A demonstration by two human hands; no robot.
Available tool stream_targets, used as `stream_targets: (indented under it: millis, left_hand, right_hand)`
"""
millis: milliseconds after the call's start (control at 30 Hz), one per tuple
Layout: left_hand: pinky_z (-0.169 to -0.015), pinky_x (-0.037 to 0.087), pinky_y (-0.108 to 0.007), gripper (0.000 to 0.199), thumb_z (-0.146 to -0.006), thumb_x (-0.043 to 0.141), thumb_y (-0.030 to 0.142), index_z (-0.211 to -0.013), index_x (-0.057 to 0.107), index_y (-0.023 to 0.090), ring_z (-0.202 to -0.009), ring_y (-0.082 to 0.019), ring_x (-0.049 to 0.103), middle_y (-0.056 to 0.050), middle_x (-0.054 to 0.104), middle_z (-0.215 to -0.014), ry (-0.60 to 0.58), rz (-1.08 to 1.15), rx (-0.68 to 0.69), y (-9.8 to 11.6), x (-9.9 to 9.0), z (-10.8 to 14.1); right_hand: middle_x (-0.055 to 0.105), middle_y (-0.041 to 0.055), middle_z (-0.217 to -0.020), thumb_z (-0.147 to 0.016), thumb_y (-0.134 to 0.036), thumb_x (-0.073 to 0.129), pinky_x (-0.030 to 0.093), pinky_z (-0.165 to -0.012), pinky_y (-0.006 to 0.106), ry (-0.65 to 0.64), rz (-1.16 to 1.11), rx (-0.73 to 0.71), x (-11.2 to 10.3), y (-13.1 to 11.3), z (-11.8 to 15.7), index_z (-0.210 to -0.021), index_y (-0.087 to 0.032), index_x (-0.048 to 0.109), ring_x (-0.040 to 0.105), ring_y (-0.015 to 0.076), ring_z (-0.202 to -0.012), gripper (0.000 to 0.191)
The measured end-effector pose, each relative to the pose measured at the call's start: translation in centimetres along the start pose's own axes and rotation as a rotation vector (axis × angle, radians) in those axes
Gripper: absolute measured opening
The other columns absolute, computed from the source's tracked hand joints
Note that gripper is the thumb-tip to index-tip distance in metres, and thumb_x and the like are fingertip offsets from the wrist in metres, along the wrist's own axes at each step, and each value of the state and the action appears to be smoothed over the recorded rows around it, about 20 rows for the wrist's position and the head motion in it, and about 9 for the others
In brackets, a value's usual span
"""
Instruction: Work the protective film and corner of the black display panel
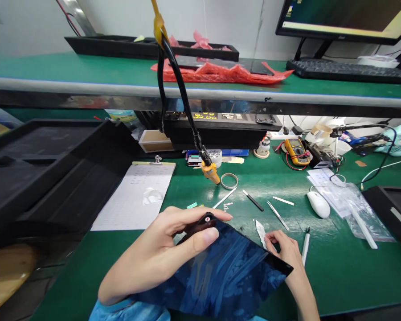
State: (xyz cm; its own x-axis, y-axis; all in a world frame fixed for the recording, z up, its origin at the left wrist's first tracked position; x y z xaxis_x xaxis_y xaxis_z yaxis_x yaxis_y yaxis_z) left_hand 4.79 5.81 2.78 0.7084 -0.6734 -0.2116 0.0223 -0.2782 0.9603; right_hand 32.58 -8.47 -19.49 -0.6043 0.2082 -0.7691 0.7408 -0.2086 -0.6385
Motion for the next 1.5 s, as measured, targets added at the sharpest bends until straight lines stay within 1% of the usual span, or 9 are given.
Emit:
stream_targets:
  millis: [167,367,533,733,900,1067,1200,1333,1500]
  left_hand:
    - [-0.072,0.057,-0.02,0.023,-0.11,0.073,0.03,-0.122,0.092,0.023,-0.076,-0.016,0.076,0.0,0.088,-0.095,-0.028,-0.03,-0.008,0.1,0.1,-0.2]
    - [-0.074,0.056,-0.018,0.025,-0.11,0.072,0.031,-0.123,0.091,0.021,-0.079,-0.014,0.076,0.002,0.087,-0.093,-0.07,-0.095,-0.058,0.4,0.3,0.1]
    - [-0.088,0.058,-0.017,0.024,-0.111,0.071,0.029,-0.126,0.089,0.024,-0.091,-0.015,0.082,0.004,0.092,-0.106,-0.062,-0.15,-0.021,0.7,0.4,0.7]
    - [-0.078,0.056,-0.019,0.027,-0.112,0.068,0.031,-0.127,0.089,0.024,-0.084,-0.015,0.076,0.003,0.087,-0.097,-0.077,-0.084,-0.077,0.3,0.4,0.5]
    - [-0.066,0.046,-0.022,0.031,-0.11,0.068,0.034,-0.125,0.09,0.019,-0.068,-0.012,0.056,0.004,0.067,-0.079,-0.13,-0.006,-0.119,-0.1,0.4,0.2]
    - [-0.062,0.039,-0.023,0.035,-0.107,0.068,0.034,-0.124,0.089,0.011,-0.068,-0.012,0.052,0.003,0.06,-0.076,-0.182,0.097,-0.143,0.2,0.5,-0.1]
    - [-0.059,0.037,-0.023,0.034,-0.107,0.068,0.031,-0.124,0.089,0.01,-0.064,-0.011,0.046,0.004,0.056,-0.073,-0.191,0.132,-0.14,0.3,0.7,-0.2]
    - [-0.059,0.037,-0.023,0.033,-0.107,0.069,0.032,-0.123,0.089,0.011,-0.063,-0.011,0.044,0.005,0.053,-0.071,-0.197,0.122,-0.136,0.3,0.7,-0.1]
    - [-0.064,0.045,-0.023,0.032,-0.108,0.069,0.035,-0.124,0.09,0.017,-0.069,-0.014,0.056,0.002,0.066,-0.078,-0.197,0.043,-0.108,0.4,0.7,0.1]
  right_hand:
    - [0.079,0.0033,-0.109,-0.111,-0.049,0.076,0.068,-0.092,0.042,0.063,-0.164,0.137,-1.1,1.5,-0.2,-0.109,-0.02,0.076,0.077,0.0213,-0.097,0.029]
    - [0.075,0.0007,-0.1,-0.111,-0.054,0.075,0.065,-0.075,0.034,0.233,-0.367,0.347,-2.6,3.1,0.3,-0.105,-0.019,0.074,0.074,0.0183,-0.084,0.036]
    - [0.076,0.0012,-0.101,-0.111,-0.054,0.075,0.065,-0.079,0.036,0.405,-0.518,0.407,-4.1,1.9,1.1,-0.107,-0.018,0.075,0.074,0.0191,-0.087,0.036]
    - [0.072,-0.0033,-0.087,-0.108,-0.047,0.081,0.059,-0.064,0.027,0.464,-0.662,0.482,-5.6,0.5,1.5,-0.098,-0.017,0.073,0.067,0.0129,-0.069,0.033]
    - [0.06,-0.0078,-0.072,-0.109,-0.054,0.078,0.044,-0.048,0.021,0.507,-0.707,0.559,-6.7,-0.3,2.1,-0.093,-0.018,0.07,0.054,0.0086,-0.054,0.041]
    - [0.066,-0.0033,-0.076,-0.085,-0.077,0.091,0.051,-0.054,0.023,0.537,-0.687,0.488,-8.8,-2.6,1.9,-0.078,-0.02,0.066,0.059,0.0109,-0.062,0.062]
    - [0.061,-0.0028,-0.07,-0.059,-0.079,0.103,0.042,-0.044,0.023,0.472,-0.677,0.405,-9.9,-5.0,1.2,-0.073,-0.022,0.068,0.052,0.0115,-0.055,0.068]
    - [0.058,-0.0004,-0.069,-0.061,-0.077,0.104,0.042,-0.045,0.025,0.45,-0.69,0.3,-10.3,-7.2,0.6,-0.065,-0.023,0.067,0.051,0.0134,-0.055,0.065]
    - [0.055,0.0009,-0.067,-0.066,-0.073,0.104,0.043,-0.048,0.026,0.487,-0.717,0.116,-10.9,-9.9,-0.1,-0.053,-0.023,0.058,0.053,0.0149,-0.058,0.07]
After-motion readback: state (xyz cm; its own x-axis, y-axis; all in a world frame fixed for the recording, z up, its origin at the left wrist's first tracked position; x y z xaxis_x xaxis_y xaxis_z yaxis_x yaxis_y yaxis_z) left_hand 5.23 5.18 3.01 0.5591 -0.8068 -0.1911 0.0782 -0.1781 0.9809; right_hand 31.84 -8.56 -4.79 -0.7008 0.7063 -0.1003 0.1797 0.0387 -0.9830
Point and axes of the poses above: each hand's wrist, its own z-axis away from the middle knuckle, its own x-axis out of the palm, y = z × x, the point moved 7 cm from there along -z, towards the middle knuckle
